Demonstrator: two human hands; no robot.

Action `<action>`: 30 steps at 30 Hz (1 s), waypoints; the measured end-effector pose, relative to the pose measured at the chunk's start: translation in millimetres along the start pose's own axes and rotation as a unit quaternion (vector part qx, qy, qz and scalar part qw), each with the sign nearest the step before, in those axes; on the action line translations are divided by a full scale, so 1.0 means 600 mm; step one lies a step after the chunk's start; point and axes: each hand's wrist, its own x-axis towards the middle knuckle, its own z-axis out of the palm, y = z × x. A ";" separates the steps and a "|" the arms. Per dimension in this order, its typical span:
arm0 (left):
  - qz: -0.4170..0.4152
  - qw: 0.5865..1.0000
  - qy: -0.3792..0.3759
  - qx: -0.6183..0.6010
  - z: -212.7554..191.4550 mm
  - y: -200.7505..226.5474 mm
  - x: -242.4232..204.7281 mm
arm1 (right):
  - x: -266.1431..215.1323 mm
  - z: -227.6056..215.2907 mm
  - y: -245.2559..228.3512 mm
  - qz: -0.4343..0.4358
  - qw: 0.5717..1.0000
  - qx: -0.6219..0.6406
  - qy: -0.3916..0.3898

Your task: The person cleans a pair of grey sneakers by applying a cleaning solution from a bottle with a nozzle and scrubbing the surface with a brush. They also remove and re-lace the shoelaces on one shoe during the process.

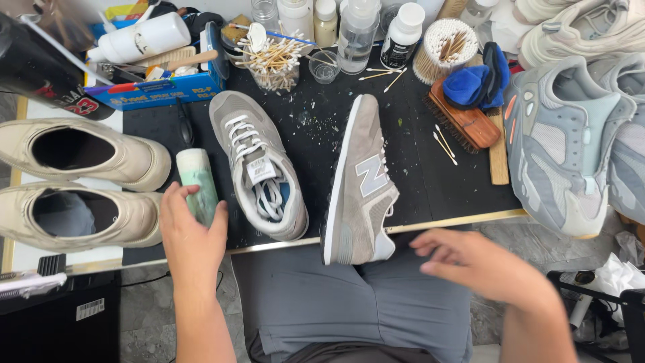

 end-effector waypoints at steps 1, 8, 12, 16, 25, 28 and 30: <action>0.003 1.000 0.020 -0.010 -0.005 0.010 0.000 | -0.001 -0.016 0.004 0.044 0.998 -0.004 0.041; 0.122 0.967 0.036 -0.221 0.000 0.150 -0.071 | 0.078 -0.062 0.048 -0.060 0.803 -0.366 0.466; 0.229 0.932 -0.138 -0.244 0.038 0.233 -0.081 | 0.126 -0.055 0.083 -0.009 0.786 -0.374 0.492; 0.165 0.961 -0.173 -0.139 0.075 0.261 -0.054 | 0.134 -0.060 0.102 0.069 0.776 -0.416 0.469; 0.081 0.948 -0.249 -0.179 0.089 0.244 -0.037 | 0.090 -0.096 0.057 0.098 0.819 -0.315 0.469; 0.082 0.946 -0.260 -0.173 0.087 0.242 -0.035 | 0.065 -0.106 0.047 0.084 0.823 -0.315 0.465; 0.072 0.944 -0.272 -0.172 0.085 0.243 -0.033 | 0.049 -0.113 0.052 0.086 0.860 -0.212 0.456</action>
